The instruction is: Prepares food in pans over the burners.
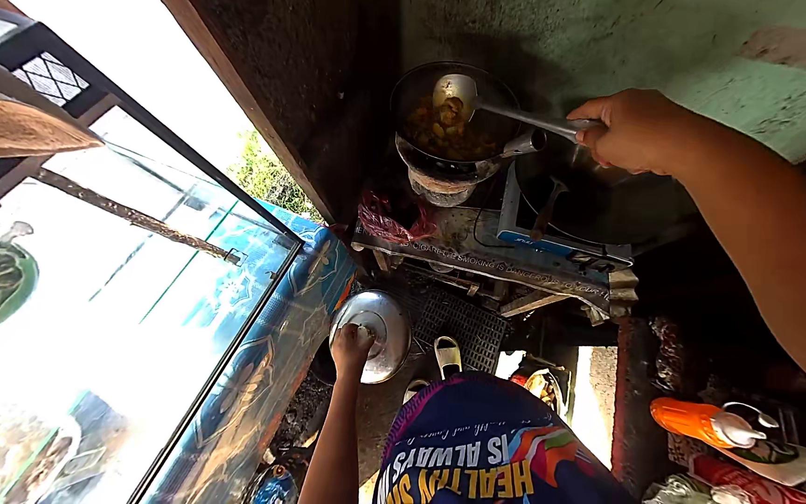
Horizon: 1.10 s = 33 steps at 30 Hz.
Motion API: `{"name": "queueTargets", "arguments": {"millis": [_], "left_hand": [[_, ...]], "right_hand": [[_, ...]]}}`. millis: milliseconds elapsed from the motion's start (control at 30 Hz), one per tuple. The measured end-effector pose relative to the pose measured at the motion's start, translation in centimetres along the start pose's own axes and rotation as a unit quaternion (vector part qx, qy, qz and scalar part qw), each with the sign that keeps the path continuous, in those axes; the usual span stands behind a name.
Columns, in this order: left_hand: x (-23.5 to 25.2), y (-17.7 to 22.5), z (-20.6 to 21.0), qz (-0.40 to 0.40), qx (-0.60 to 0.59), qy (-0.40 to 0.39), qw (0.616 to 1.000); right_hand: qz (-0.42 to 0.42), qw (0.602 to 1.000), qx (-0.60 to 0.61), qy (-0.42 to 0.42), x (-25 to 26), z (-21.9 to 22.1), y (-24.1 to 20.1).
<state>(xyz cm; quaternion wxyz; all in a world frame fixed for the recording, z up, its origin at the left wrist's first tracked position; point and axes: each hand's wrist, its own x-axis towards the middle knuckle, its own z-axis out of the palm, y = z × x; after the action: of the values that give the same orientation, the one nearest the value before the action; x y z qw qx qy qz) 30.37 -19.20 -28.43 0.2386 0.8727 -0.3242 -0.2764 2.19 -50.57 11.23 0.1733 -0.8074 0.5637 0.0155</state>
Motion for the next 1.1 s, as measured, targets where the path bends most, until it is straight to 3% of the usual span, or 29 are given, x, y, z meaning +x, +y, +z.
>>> {"name": "queueTargets", "arguments": {"millis": [100,167,467,633,800,1000,1100], "left_hand": [[0.1,0.3,-0.2,0.003,0.008,-0.005,1.000],[0.2,0.4,-0.2,0.009,0.006,-0.002,1.000],[-0.3,1.0,-0.4,0.018,-0.002,0.007,1.000],[-0.9,0.7,-0.6,0.013,-0.004,0.017,1.000],[-1.2,0.4,-0.5,0.001,0.003,0.006,1.000],[-1.1,1.2,-0.2,0.009,0.001,0.005,1.000],[-0.9,1.3,-0.2,0.013,-0.003,0.013,1.000]], "right_hand": [[-0.096,0.993,-0.054,0.047,-2.0,1.0,-0.5],[-0.118,0.989,-0.075,0.056,-3.3,1.9,-1.1],[-0.008,0.986,-0.167,-0.008,-2.7,4.6,-1.3],[0.013,0.981,-0.185,0.064,-3.7,0.4,0.2],[-0.036,0.969,-0.221,0.106,-6.8,-4.2,1.6],[-0.030,0.977,-0.186,0.097,-3.9,0.7,0.9],[-0.023,0.980,-0.154,0.121,-2.2,1.0,1.3]]}}
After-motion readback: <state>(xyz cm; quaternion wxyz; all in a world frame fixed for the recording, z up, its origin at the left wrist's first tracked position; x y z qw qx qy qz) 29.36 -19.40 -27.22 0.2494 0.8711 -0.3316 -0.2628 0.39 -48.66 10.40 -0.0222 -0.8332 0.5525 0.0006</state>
